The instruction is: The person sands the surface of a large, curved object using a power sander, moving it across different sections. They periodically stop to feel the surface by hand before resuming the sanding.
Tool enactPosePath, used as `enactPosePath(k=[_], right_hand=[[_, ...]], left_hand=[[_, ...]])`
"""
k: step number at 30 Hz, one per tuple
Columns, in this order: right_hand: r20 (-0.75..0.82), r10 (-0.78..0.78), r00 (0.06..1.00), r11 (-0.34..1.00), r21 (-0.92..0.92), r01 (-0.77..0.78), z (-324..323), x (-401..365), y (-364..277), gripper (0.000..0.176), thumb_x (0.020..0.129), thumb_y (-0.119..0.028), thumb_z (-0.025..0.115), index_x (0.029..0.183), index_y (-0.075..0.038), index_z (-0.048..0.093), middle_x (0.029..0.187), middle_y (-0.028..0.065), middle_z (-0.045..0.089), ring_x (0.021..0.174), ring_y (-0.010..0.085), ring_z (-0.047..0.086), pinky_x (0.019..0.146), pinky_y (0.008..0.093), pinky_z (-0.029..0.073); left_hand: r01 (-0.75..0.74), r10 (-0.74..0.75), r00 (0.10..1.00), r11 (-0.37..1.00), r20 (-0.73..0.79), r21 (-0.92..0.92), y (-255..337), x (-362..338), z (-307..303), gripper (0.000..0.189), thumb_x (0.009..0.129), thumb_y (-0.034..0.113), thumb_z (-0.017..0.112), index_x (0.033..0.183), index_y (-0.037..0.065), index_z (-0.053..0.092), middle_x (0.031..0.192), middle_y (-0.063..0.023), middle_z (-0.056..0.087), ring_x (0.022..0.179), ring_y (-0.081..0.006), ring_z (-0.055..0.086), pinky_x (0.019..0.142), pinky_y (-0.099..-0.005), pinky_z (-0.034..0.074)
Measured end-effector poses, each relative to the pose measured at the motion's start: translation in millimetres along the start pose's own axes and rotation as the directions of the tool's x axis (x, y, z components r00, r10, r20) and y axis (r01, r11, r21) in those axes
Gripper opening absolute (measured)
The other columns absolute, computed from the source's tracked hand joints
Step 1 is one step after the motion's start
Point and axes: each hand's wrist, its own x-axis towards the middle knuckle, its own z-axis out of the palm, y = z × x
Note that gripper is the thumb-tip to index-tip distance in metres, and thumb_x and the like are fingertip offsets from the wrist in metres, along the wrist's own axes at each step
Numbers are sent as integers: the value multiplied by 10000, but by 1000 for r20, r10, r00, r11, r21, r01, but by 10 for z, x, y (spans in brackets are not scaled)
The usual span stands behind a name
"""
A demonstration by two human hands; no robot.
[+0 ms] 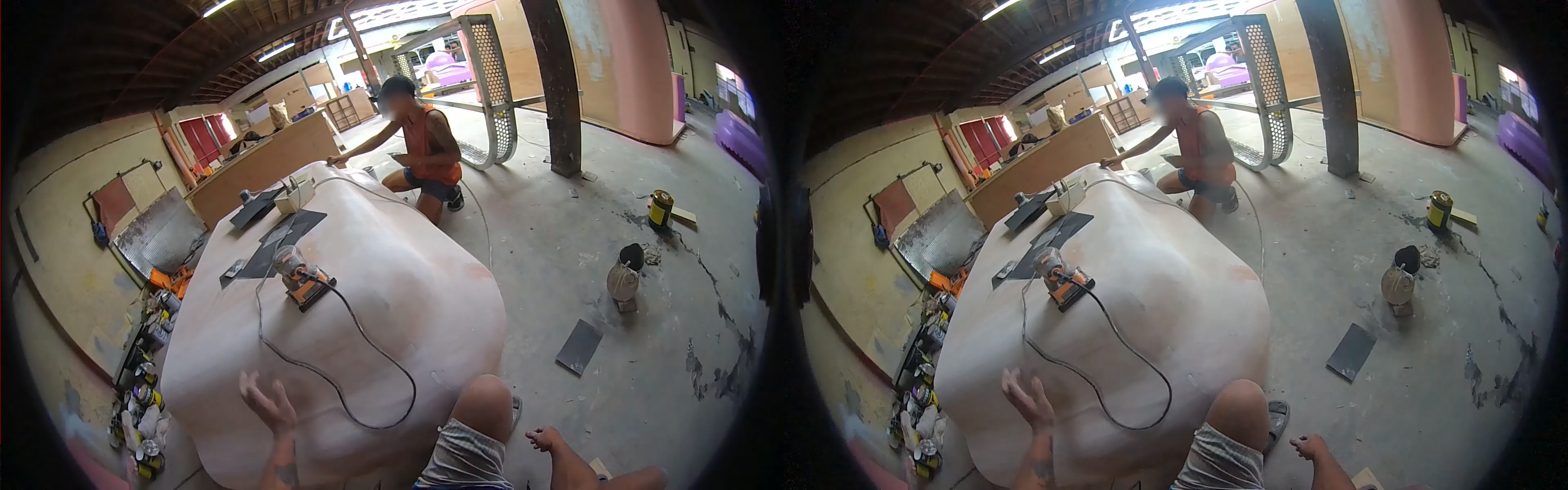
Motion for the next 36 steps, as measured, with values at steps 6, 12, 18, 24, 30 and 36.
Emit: enactPosePath(k=[6, 12, 18, 24, 30, 36], right_hand=[[1, -42, 999, 998, -54, 42, 101, -13, -103, 625, 950, -516, 779, 1312, -12, 703, 1011, 90, 781, 815, 194, 729, 689, 379, 593], [-84, -62, 995, 997, 40, 66, -81, -203, 0, 587, 965, -485, 768, 1304, -10, 703, 1031, 111, 788, 855, 216, 751, 715, 384, 605], [-92, 22, 995, 997, 81, -14, -116, -270, 171, 565, 974, -469, 759, 1322, -29, 691, 1102, 119, 784, 889, 236, 753, 759, 413, 609], [-59, -1, 998, 1000, 3, 1, -45, -267, 164, 579, 964, -484, 763, 1320, -33, 695, 1098, 120, 786, 889, 237, 754, 758, 419, 614], [-64, -34, 997, 999, -1, 34, -33, -236, 100, 569, 954, -502, 772, 1276, -37, 715, 1069, 111, 788, 872, 233, 752, 731, 420, 612], [-10, 49, 999, 999, 19, -49, 17, -14, 408, 580, 958, -511, 769, 1286, -39, 691, 1100, 113, 781, 920, 239, 749, 761, 433, 604]], left_hand=[[47, 9, 979, 963, 205, -266, 707, 1393, 372, 796, 975, 483, 742, 1470, -66, 447, 1479, -291, 486, 1408, -457, 455, 1205, -535, 344], [381, -221, 774, 911, 594, -158, 1363, 2722, 1203, 1282, 762, 723, 844, 1664, -9, 301, 1663, -349, 335, 1551, -437, 362, 1281, -468, 318], [365, -286, 587, 929, 757, 67, 1499, 2848, 1357, 1109, 784, 503, 876, 1680, 130, 340, 1622, -271, 436, 1427, -386, 540, 1062, -549, 550], [335, -309, 504, 931, 807, 147, 1612, 2946, 1271, 939, 825, 405, 821, 1639, 173, 415, 1441, -157, 643, 1200, -316, 707, 847, -527, 652], [259, -327, 525, 941, 786, 219, 1576, 3125, 1449, 651, 834, 432, 795, 1341, 33, 712, 1284, -182, 750, 1100, -318, 762, 852, -465, 658], [232, -281, 601, 957, 748, 174, 1564, 3072, 1418, 560, 818, 420, 807, 1174, -11, 792, 1233, -226, 768, 1070, -312, 780, 879, -437, 643]])
